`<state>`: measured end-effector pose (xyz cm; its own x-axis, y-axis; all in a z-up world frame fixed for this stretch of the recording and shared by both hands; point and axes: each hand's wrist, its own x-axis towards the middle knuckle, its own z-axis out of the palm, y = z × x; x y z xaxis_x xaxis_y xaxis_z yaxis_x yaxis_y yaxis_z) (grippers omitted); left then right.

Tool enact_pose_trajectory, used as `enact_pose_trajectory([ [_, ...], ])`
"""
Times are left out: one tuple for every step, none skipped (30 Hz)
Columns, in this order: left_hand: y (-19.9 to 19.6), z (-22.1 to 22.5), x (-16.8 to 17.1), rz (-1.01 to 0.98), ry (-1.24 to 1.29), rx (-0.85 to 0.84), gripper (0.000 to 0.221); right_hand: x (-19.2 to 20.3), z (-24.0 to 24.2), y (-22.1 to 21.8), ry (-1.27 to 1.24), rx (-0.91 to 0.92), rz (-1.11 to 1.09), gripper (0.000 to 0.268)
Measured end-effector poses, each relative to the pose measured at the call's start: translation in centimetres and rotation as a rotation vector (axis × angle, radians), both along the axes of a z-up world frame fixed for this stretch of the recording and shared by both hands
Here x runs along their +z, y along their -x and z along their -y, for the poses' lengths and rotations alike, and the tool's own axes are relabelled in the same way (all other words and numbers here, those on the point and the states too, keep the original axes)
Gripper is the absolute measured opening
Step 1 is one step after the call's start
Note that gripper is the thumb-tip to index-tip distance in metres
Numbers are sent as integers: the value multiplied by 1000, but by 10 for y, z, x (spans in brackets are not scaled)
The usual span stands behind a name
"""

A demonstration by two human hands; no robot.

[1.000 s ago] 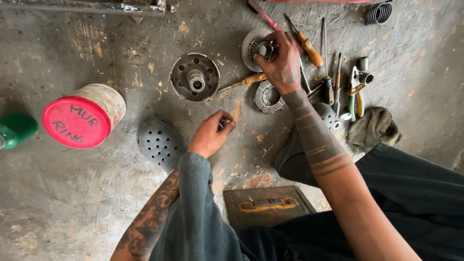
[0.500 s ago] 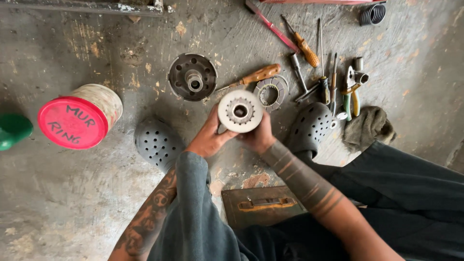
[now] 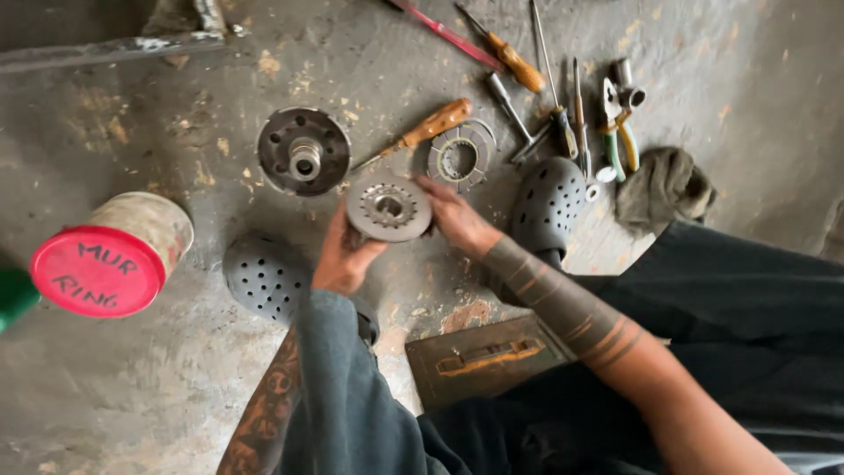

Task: Assembling internal motorcycle engine components, specifically focusing on the clutch housing and gear assembly.

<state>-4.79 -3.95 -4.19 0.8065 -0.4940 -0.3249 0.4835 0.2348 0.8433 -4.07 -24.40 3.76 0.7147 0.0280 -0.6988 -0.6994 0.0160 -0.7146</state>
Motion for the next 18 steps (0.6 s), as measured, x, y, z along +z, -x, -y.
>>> enact_pose_trajectory([
  [2, -1, -2, -22, 44, 51, 81, -27, 15, 7, 43, -11, 18, 40],
  [3, -3, -4, -44, 83, 101, 88, -55, 28, 15, 84, -22, 37, 35],
  [8, -12, -14, -49, 78, 85, 88, -49, 37, 13, 79, -39, 32, 35],
  [10, -19, -25, -22, 98, 69, 96, -43, 48, 7, 111, -94, 80, 31],
  [12, -25, -35, 5, 118, 53, 103, -37, 59, 1, 144, -149, 128, 26],
  [7, -39, -46, 5, 120, 41, 103, -42, 78, 1, 146, -161, 128, 26],
  [2, -49, -57, -14, 99, 17, 102, -46, 97, 1, 201, -213, 227, 26],
  [-4, -52, -68, -25, 84, 2, 100, -50, 119, -2, 261, -255, 333, 29],
  [-20, -68, -90, -37, 69, -14, 99, -31, 134, -8, 269, -258, 341, 29],
  [-37, -85, -109, -51, 48, -25, 98, -13, 146, -13, 344, -258, 354, 30],
  [-54, -102, -125, -65, 28, -37, 96, 7, 159, -17, 419, -259, 367, 32],
  [-76, -121, -130, -74, -1, -47, 95, 1, 180, -9, 413, -261, 375, 32],
  [-98, -142, -133, -83, -29, -58, 93, -4, 202, 0, 349, -376, 391, 29],
  [-121, -163, -134, -89, -55, -70, 92, -9, 225, 7, 286, -492, 408, 26],
  [-143, -179, -130, -94, -82, -83, 91, -9, 237, 12, 280, -495, 420, 26],
  [-165, -192, -125, -105, -110, -97, 89, -8, 249, 21, 239, -627, 388, 25],
  [-188, -202, -118, -117, -138, -111, 88, -7, 261, 31, 196, -758, 354, 24],
  [-207, -207, -105, -123, -166, -126, 87, -5, 264, 36, 187, -764, 364, 24],
])
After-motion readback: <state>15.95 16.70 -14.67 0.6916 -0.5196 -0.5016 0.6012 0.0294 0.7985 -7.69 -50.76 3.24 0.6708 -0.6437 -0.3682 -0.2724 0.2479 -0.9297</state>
